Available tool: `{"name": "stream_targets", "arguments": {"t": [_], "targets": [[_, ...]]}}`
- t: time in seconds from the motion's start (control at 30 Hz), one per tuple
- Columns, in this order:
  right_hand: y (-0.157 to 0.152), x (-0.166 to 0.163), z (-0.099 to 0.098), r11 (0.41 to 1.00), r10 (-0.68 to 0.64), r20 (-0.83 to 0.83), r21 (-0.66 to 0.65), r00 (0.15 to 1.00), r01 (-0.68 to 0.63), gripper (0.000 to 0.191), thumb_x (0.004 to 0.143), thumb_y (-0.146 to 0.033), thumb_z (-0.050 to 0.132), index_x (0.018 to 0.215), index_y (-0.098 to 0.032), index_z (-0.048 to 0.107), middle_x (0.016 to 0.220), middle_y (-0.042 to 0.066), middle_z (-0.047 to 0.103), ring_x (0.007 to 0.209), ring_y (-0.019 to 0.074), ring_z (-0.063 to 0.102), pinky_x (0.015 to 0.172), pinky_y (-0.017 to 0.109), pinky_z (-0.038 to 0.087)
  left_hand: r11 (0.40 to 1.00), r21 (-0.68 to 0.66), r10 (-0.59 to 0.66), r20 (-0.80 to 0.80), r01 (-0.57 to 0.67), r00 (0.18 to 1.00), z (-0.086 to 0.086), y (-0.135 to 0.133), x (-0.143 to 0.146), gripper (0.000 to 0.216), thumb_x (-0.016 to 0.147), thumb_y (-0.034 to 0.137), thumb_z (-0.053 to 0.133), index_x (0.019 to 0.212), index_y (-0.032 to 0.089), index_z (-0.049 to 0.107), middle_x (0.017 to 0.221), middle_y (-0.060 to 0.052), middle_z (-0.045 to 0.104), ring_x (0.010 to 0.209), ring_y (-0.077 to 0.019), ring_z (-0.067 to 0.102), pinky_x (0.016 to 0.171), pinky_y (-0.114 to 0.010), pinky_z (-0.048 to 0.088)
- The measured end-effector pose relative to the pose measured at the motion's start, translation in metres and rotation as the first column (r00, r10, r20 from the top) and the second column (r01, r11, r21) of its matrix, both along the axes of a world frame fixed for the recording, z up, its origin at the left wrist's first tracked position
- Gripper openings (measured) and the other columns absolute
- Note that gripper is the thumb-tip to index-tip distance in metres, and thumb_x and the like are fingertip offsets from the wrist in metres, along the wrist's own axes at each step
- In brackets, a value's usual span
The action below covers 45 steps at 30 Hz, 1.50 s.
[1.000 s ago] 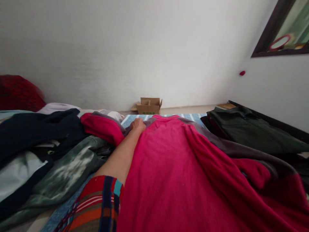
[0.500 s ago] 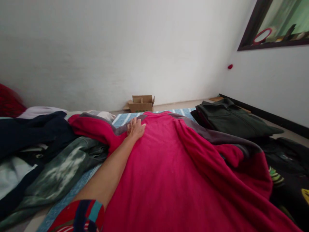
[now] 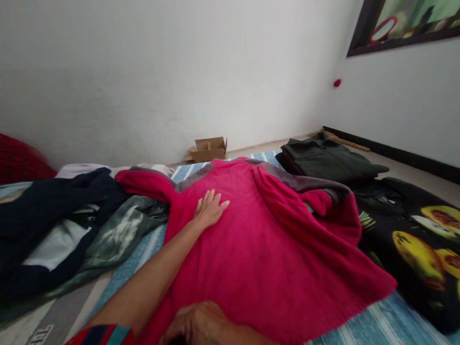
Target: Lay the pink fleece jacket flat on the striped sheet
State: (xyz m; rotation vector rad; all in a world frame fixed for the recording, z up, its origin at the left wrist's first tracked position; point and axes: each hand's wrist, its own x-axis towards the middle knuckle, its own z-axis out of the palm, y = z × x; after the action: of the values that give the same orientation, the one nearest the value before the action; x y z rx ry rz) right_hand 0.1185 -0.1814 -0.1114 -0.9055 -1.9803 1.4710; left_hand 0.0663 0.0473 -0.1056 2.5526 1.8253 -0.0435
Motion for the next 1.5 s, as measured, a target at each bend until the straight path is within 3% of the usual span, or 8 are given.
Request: {"name": "stream_targets", "arguments": {"t": [0.23,0.43,0.63,0.8,0.93,1.1,1.3,1.5], "targets": [[-0.004,0.012,0.030,0.986,0.060,0.153,0.145,0.986,-0.082,0.014,0.071,-0.022,0.060,0.083,-0.018,0.067,0.065,-0.006,0.055,0.059,0.0080,0.048,0.049,0.016,0.031,0.995,-0.093,0.026,-0.019,-0.028,0.999,-0.006,-0.037,-0.009,0.064,0.091,0.052,0.022,0.142,0.013,0.027,0.150,-0.014,0.018,0.139,-0.0259,0.014,0.108,-0.048,0.018],[-0.026,0.066,0.034,0.896,-0.331,0.137,0.356,0.934,0.266,0.013,0.071,-0.014,0.050,0.071,-0.016,0.064,0.066,-0.001,0.059,0.059,0.0106,0.048,0.055,0.020,0.034,0.994,-0.107,-0.009,0.015,0.010,1.000,0.004,-0.080,-0.020,0.059,0.091,0.048,0.026,0.138,0.013,0.034,0.148,-0.016,0.024,0.137,-0.0271,0.020,0.106,-0.050,0.022],[-0.035,0.148,0.012,0.540,-0.775,0.052,0.571,0.630,0.618,0.023,0.081,-0.019,0.043,0.086,-0.016,0.065,0.083,0.007,0.066,0.078,0.0182,0.059,0.072,0.027,0.043,0.999,-0.004,-0.031,0.043,0.032,0.999,0.008,-0.138,-0.056,0.052,0.090,0.045,0.032,0.128,0.014,0.047,0.143,-0.015,0.036,0.135,-0.0272,0.026,0.106,-0.049,0.024],[-0.037,0.205,0.017,0.228,-0.967,0.123,0.815,0.225,0.533,0.025,0.081,-0.023,0.045,0.095,-0.014,0.064,0.098,0.012,0.065,0.096,0.0255,0.056,0.085,0.036,0.040,0.981,0.138,0.120,0.102,-0.134,0.988,0.005,-0.172,-0.097,0.048,0.086,0.038,0.039,0.123,0.009,0.051,0.139,-0.018,0.041,0.131,-0.0278,0.033,0.105,-0.043,0.030],[-0.037,0.230,0.025,0.339,-0.913,0.408,0.744,0.011,0.575,0.041,0.083,-0.032,0.043,0.117,-0.013,0.055,0.106,0.015,0.063,0.096,0.0293,0.058,0.079,0.038,0.043,0.954,0.129,0.245,0.190,-0.272,0.951,0.007,-0.196,-0.121,0.052,0.084,0.035,0.040,0.124,0.003,0.047,0.130,-0.019,0.050,0.123,-0.0251,0.045,0.103,-0.035,0.033],[-0.034,0.244,0.025,0.509,-0.753,0.650,0.474,0.104,0.718,0.045,0.082,-0.044,0.042,0.115,-0.017,0.056,0.101,0.014,0.066,0.094,0.0291,0.062,0.071,0.034,0.044,0.886,-0.034,0.451,0.302,-0.463,0.840,0.016,-0.215,-0.126,0.057,0.081,0.035,0.046,0.128,0.004,0.044,0.125,-0.018,0.056,0.113,-0.0267,0.054,0.095,-0.034,0.042],[-0.031,0.256,0.027,0.535,-0.728,0.676,0.455,0.115,0.711,0.031,0.078,-0.041,0.048,0.089,-0.019,0.066,0.090,0.013,0.068,0.087,0.0302,0.063,0.063,0.033,0.042,0.852,-0.228,0.522,0.435,-0.471,0.734,0.028,-0.215,-0.129,0.053,0.072,0.035,0.058,0.115,0.003,0.054,0.109,-0.016,0.064,0.100,-0.0266,0.062,0.084,-0.031,0.048],[-0.038,0.265,0.043,0.510,-0.819,0.359,0.102,0.447,0.854,0.027,0.072,-0.043,0.059,0.073,-0.017,0.065,0.067,0.008,0.067,0.061,0.0224,0.063,0.048,0.027,0.043,0.859,-0.254,0.498,0.613,-0.444,0.613,0.068,-0.210,-0.145,0.056,0.062,0.040,0.064,0.110,0.011,0.057,0.091,-0.008,0.069,0.077,-0.0237,0.066,0.063,-0.028,0.051]]}}
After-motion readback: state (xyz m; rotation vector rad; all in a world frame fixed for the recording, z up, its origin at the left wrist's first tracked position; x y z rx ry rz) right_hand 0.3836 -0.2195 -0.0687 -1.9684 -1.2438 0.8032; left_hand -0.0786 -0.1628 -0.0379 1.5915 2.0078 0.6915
